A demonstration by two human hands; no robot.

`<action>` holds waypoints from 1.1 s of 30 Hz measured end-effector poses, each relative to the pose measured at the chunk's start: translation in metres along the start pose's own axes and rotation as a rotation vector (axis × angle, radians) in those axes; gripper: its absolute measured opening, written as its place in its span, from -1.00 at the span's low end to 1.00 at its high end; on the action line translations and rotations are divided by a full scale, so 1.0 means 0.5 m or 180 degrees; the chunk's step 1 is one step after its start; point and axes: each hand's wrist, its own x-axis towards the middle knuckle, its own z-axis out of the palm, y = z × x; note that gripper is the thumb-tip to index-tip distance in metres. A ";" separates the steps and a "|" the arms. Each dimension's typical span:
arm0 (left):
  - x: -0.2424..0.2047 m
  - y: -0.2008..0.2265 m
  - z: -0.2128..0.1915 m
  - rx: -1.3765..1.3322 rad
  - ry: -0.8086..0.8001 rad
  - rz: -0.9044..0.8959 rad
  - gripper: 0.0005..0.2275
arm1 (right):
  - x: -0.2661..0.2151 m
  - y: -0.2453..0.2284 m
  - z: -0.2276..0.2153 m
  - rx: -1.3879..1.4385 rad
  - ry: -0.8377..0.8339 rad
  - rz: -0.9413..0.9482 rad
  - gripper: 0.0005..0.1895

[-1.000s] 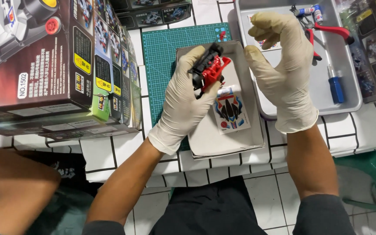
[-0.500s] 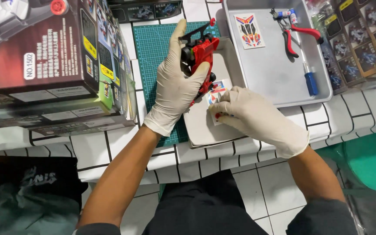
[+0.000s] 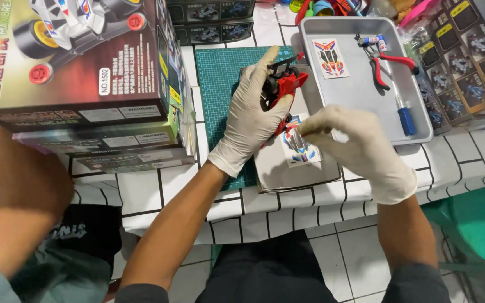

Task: The person assembles a red and black model car chassis, attaching small red wheels to the axles. They rotate the chassis to check the fit and then place the completed model into its packaging box.

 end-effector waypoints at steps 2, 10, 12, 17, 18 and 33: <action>-0.001 0.009 -0.003 0.0062 -0.0063 -0.0022 -0.41 | 0.029 0.001 -0.021 -0.0077 0.0234 -0.0144 -0.77; 0.013 0.021 -0.012 0.0039 -0.0148 0.0383 -0.44 | 0.169 0.032 -0.003 -0.0069 0.0428 -0.0585 -0.79; 0.015 0.023 -0.009 -0.0190 -0.0036 0.0061 -0.36 | 0.182 0.051 0.017 0.0170 0.0737 -0.0496 -0.77; 0.017 0.017 -0.002 -0.0139 -0.0024 0.0055 -0.36 | 0.176 0.077 0.027 0.0366 0.0824 -0.0413 -0.75; 0.015 0.018 0.002 -0.0138 -0.0039 0.0066 -0.36 | 0.172 0.077 0.026 0.0413 0.0865 -0.0387 -0.76; 0.014 0.049 -0.004 -0.0058 -0.0314 0.0158 -0.41 | 0.154 0.057 0.008 0.0836 0.0976 -0.0448 -0.82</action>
